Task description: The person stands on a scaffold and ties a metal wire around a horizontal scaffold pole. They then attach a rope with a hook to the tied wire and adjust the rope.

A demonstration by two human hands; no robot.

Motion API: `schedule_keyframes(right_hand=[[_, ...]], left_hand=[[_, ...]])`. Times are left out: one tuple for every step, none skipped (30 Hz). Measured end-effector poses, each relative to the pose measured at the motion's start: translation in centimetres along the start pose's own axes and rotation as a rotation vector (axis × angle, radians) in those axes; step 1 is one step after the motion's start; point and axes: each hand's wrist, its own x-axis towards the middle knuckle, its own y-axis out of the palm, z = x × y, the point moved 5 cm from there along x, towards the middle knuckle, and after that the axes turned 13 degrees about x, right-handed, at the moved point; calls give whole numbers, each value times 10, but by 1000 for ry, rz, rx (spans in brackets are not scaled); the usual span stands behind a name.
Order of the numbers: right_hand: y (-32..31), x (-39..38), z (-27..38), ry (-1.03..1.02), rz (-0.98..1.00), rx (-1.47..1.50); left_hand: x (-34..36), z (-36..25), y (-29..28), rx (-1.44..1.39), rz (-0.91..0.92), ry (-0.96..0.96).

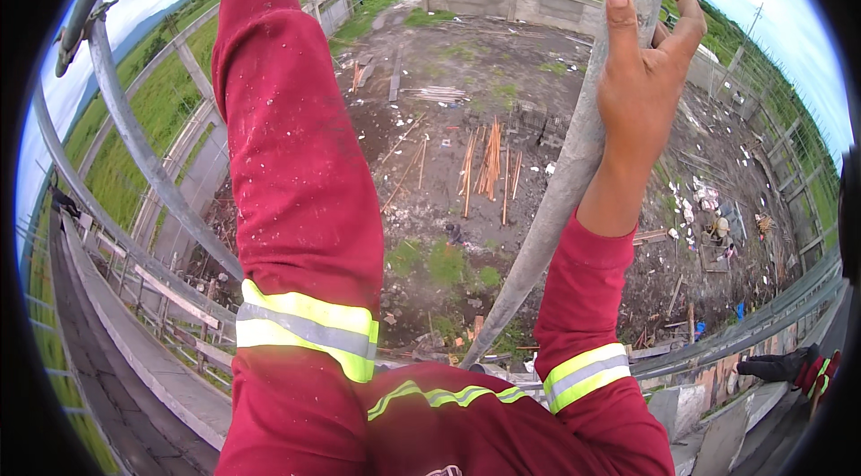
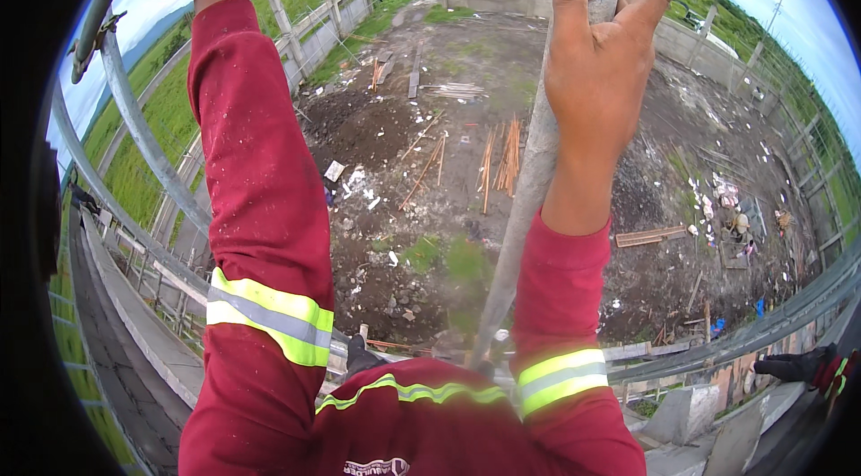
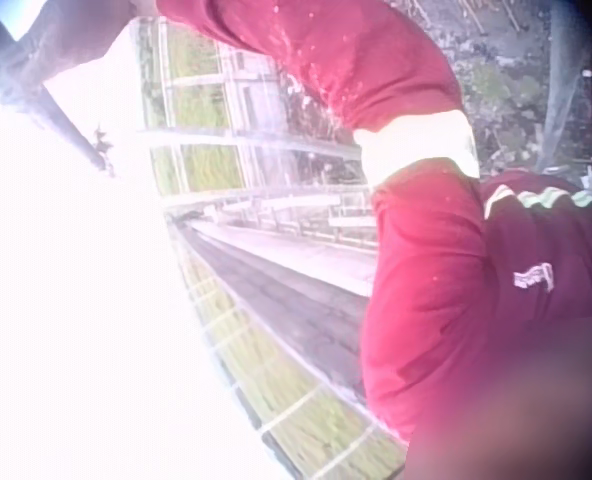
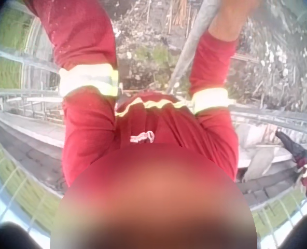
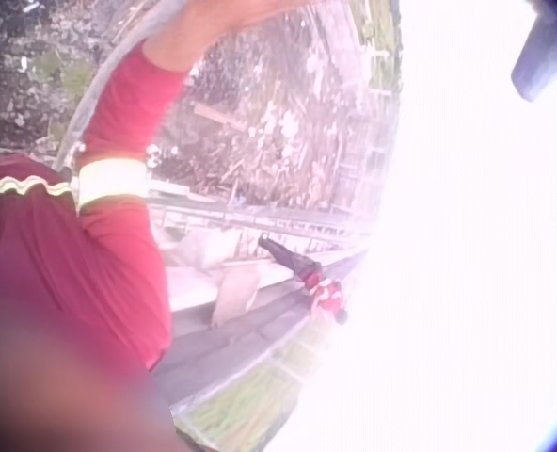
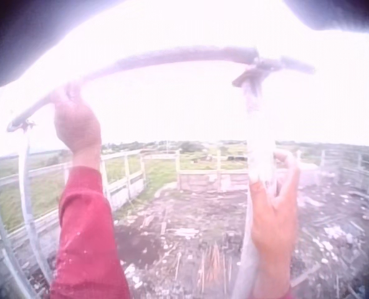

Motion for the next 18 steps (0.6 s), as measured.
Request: schedule_keyframes(right_hand=[[0,0,-1,20,3,-31],[-1,1,-2,61,-6,-46],[-1,1,1,47,3,-33],[-1,2,3,58,2,-5],[1,2,5,59,15,31],[1,3,8,58,0,24],[1,3,10,51,-2,15],[2,3,10,78,-3,17],[2,3,13,30,-13,-20],[3,3,14,22,-26,-44],[2,3,14,19,-38,-73],[3,2,13,21,-37,-64],[3,2,11,23,-33,-59],[3,2,10,29,-29,-57],[3,2,10,0,-39,-74],[3,2,11,-27,-48,-91],[2,1,12,-51,-58,-107],[2,1,10,-11,-55,-104]], left_hand=[[-3,-3,2,-32,-12,-16],[-5,-4,1,-67,-32,-26],[-6,-7,1,-103,-12,31],[-3,-7,-4,-142,1,99],[5,-5,-13,-139,-17,246],[14,-5,-19,-133,-31,388],[21,2,-19,-179,106,389],[23,12,-25,-220,249,384],[32,19,-30,-113,417,479],[45,23,-33,-112,499,578],[55,26,-35,-109,586,677],[61,30,-36,-94,688,767],[71,34,-35,-51,734,814],[79,37,-32,-25,767,870],[86,40,-29,11,812,920],[91,42,-24,57,856,959],[93,45,-21,85,885,983],[95,42,-23,35,831,1057]])
